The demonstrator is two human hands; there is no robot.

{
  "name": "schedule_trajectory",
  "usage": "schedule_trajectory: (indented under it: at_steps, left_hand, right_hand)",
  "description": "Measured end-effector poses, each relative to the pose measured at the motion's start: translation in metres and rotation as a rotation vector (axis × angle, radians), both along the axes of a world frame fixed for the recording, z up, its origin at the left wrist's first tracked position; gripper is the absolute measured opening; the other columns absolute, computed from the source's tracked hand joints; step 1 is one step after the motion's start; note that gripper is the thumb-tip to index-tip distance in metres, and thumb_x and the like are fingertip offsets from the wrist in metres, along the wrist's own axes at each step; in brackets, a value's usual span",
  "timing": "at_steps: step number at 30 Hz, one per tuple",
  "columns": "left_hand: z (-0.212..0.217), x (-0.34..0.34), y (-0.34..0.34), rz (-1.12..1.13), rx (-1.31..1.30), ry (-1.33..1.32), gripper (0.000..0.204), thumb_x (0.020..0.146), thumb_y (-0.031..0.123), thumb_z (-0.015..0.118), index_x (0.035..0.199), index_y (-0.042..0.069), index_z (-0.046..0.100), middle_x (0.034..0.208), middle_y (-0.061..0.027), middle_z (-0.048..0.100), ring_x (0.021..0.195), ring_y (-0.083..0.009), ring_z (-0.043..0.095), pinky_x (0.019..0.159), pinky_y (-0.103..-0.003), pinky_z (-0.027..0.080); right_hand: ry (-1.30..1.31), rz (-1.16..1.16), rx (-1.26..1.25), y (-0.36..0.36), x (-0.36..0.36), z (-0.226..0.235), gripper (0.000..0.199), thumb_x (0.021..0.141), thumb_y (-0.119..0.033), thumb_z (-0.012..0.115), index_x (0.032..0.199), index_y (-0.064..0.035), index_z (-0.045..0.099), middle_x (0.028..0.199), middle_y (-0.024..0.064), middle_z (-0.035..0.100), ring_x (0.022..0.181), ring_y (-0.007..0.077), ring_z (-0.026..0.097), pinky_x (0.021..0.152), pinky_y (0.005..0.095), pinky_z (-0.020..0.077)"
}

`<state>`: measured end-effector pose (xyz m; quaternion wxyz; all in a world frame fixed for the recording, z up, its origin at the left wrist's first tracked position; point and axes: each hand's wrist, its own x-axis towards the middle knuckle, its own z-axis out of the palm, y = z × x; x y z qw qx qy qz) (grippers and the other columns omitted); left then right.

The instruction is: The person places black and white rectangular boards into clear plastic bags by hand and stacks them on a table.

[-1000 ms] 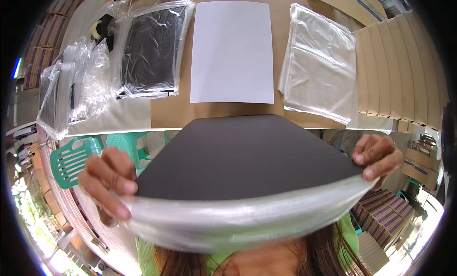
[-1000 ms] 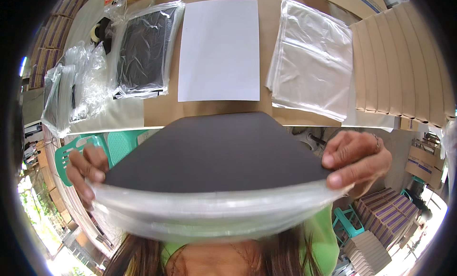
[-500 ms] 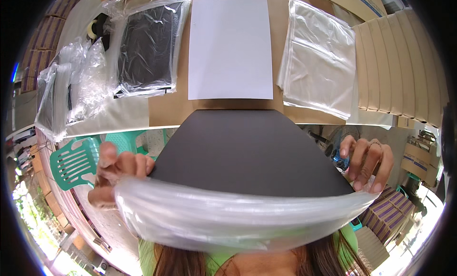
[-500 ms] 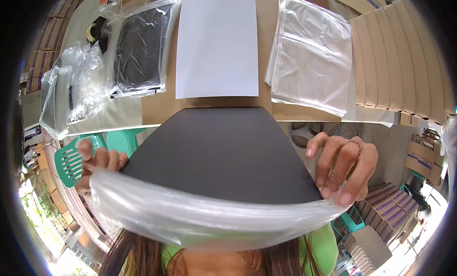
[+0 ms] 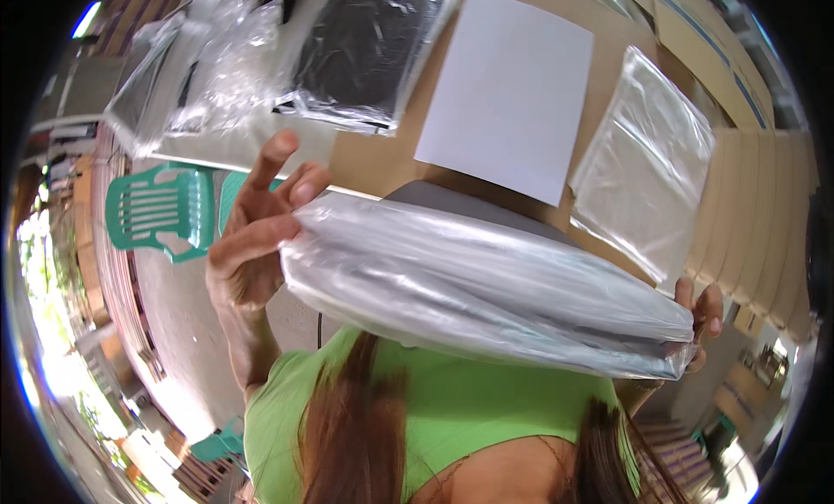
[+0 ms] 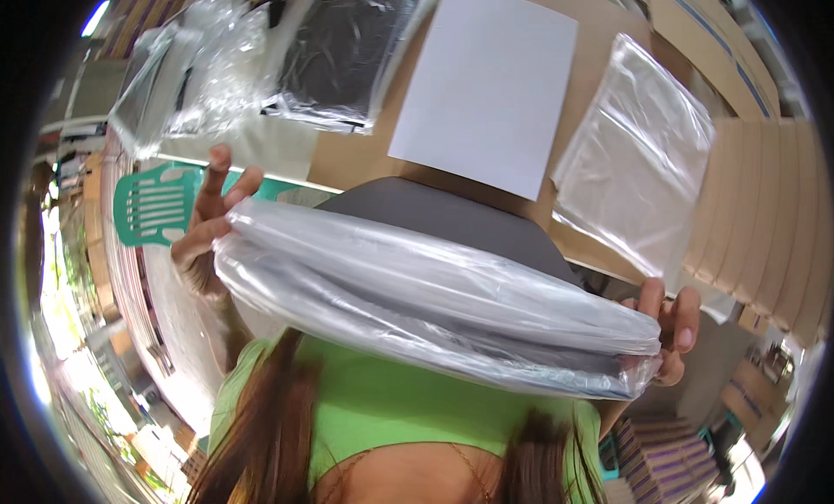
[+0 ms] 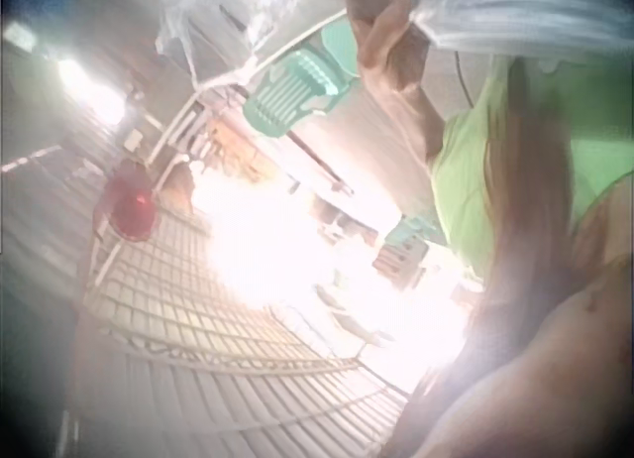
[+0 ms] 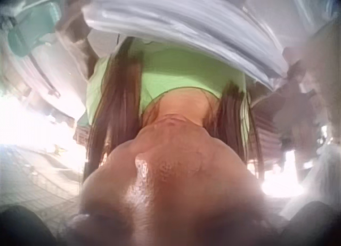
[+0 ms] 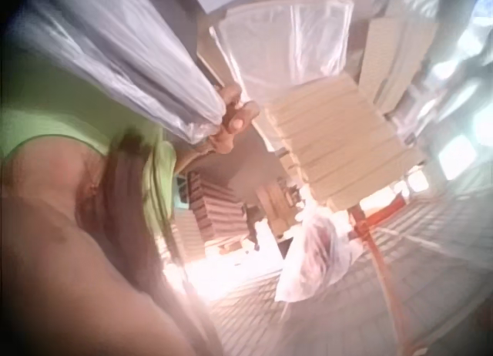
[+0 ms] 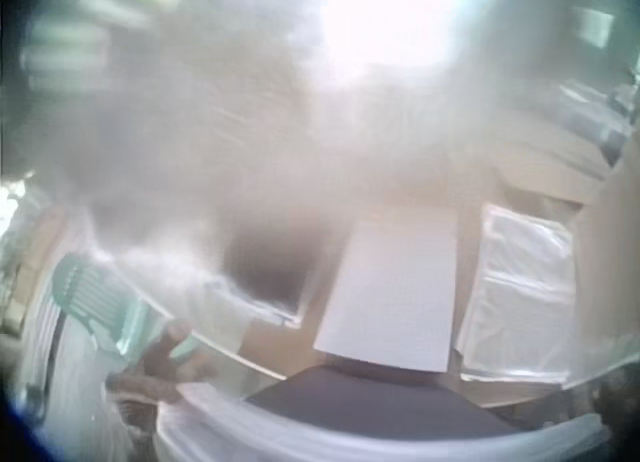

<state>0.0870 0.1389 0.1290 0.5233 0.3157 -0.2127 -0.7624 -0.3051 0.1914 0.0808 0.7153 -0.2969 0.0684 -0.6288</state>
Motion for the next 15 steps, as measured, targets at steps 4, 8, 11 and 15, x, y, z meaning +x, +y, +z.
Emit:
schedule_trajectory:
  at_steps: [4,8,11,15]
  left_hand:
    - [0.000,0.014,0.001,-0.202,-0.022,0.041,0.071,0.067,-0.012,0.053,0.131,0.012,0.034,0.106,-0.0087,0.040,0.088,-0.0151,0.053,0.073,-0.022,0.049]
    - [-0.004,0.016,0.009,-0.267,-0.091,-0.044,0.076,0.064,-0.010,0.057,0.132,0.012,0.031,0.111,-0.0100,0.039,0.090,-0.0165,0.054,0.070,-0.022,0.047]
    - [-0.008,0.020,0.004,-0.303,-0.045,-0.081,0.081,0.062,-0.007,0.060,0.134,0.010,0.028,0.112,-0.0102,0.038,0.090,-0.0162,0.053,0.072,-0.023,0.045]
    - [0.001,0.018,0.009,-0.200,-0.031,-0.101,0.088,0.057,-0.008,0.063,0.135,0.007,0.026,0.112,-0.0099,0.038,0.082,-0.0136,0.055,0.067,-0.021,0.046]
  right_hand:
    - [-0.088,0.068,0.030,-0.003,0.001,-0.005,0.029,0.079,0.004,0.059,0.096,-0.0150,0.047,0.088,0.0068,0.041,0.064,0.0125,0.051,0.066,0.0291,0.0476]
    - [-0.071,0.046,-0.052,0.001,-0.001,-0.002,0.038,0.074,0.010,0.055,0.098,-0.0179,0.047,0.093,0.0064,0.036,0.061,0.0107,0.042,0.075,0.0341,0.0433]
    - [0.055,0.113,-0.025,0.008,-0.018,-0.007,0.041,0.072,0.011,0.056,0.099,-0.0182,0.046,0.093,0.0062,0.036,0.060,0.0109,0.041,0.078,0.0371,0.0429]
    - [0.169,0.093,0.097,0.009,-0.009,0.003,0.041,0.073,0.008,0.062,0.100,-0.0193,0.047,0.095,0.0066,0.039,0.066,0.0122,0.049,0.086,0.0413,0.0443]
